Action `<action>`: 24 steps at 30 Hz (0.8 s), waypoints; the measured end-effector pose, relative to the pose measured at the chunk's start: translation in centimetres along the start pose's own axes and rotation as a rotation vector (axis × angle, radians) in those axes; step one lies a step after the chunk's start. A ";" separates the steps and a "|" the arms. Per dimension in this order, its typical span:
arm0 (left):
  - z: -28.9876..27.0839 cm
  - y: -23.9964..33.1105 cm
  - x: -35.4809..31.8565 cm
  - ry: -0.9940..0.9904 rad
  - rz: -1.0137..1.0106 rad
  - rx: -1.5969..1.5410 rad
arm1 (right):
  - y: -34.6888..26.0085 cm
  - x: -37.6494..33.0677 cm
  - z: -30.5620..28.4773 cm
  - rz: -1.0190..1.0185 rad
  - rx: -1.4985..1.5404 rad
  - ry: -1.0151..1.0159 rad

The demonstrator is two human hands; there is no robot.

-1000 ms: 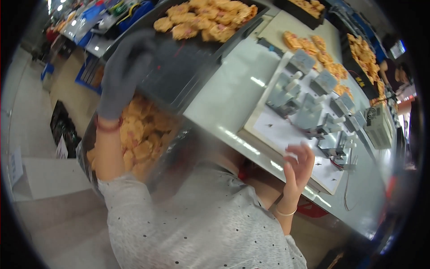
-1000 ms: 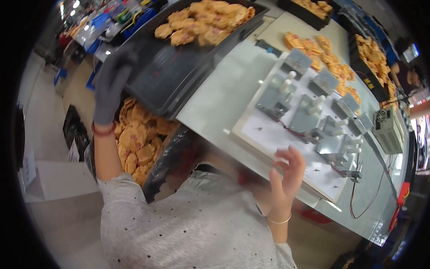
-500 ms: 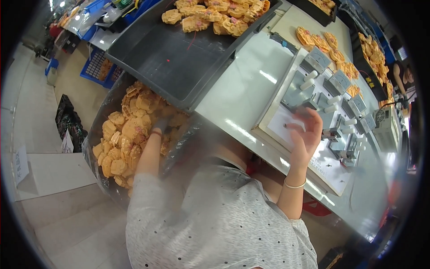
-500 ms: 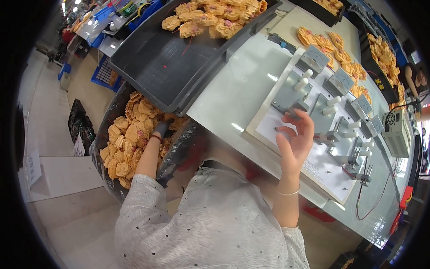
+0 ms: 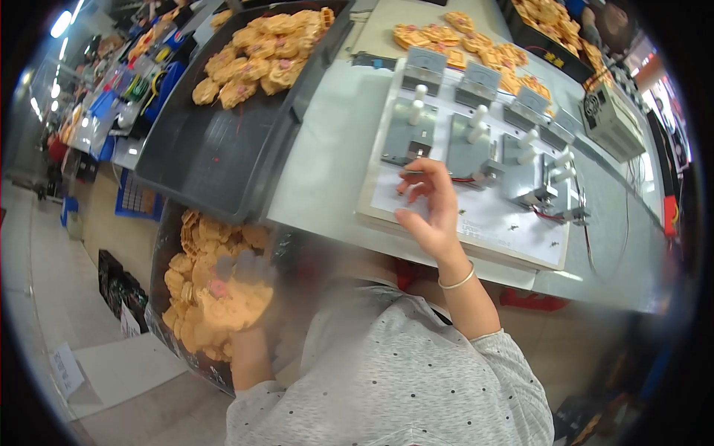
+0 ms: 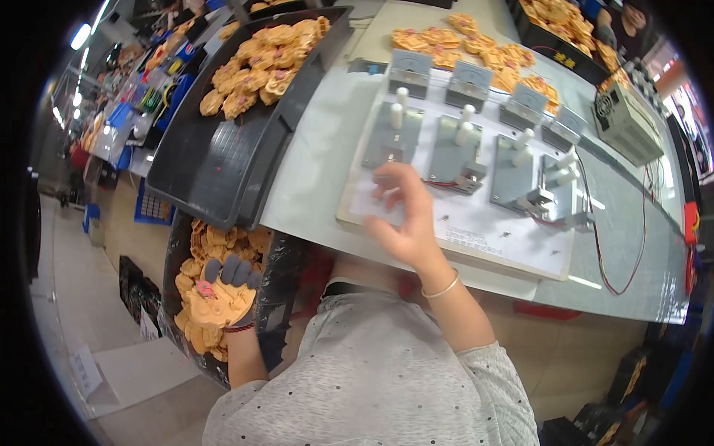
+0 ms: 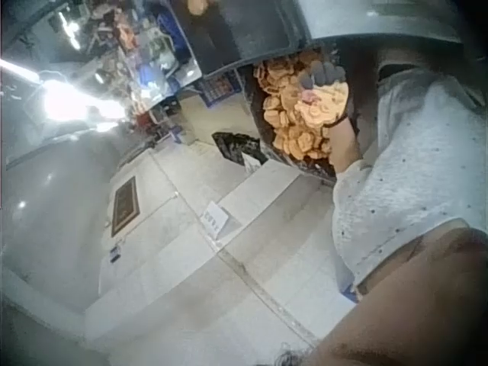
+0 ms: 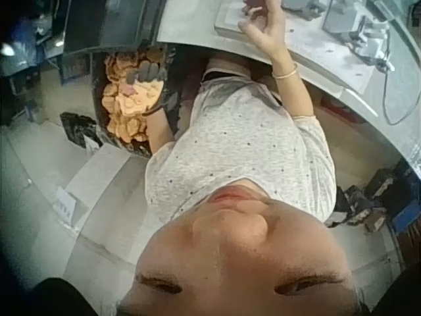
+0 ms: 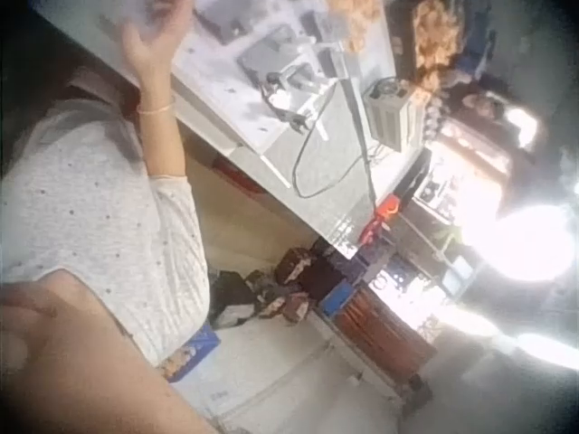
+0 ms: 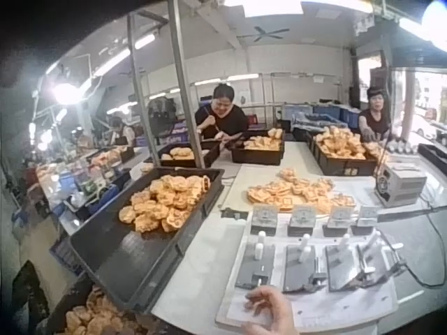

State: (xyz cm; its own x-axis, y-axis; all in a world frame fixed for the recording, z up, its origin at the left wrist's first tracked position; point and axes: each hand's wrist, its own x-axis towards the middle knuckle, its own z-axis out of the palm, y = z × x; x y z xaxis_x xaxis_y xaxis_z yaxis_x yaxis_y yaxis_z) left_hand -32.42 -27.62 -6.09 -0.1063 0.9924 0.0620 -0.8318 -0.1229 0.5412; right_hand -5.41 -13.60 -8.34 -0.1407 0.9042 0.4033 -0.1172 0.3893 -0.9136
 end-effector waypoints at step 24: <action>6.7 -19.4 35.1 -0.713 -0.337 0.625 | -1.2 -0.5 -1.4 -0.083 -0.110 -0.035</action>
State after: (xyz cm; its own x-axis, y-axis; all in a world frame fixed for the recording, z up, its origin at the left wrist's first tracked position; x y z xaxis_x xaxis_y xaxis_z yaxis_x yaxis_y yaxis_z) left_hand -16.34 9.65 -8.84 0.6029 0.7720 0.2012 -0.3012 -0.0132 0.9535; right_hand -3.77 -14.30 -7.52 -0.1690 0.8622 0.4776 -0.0218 0.4811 -0.8764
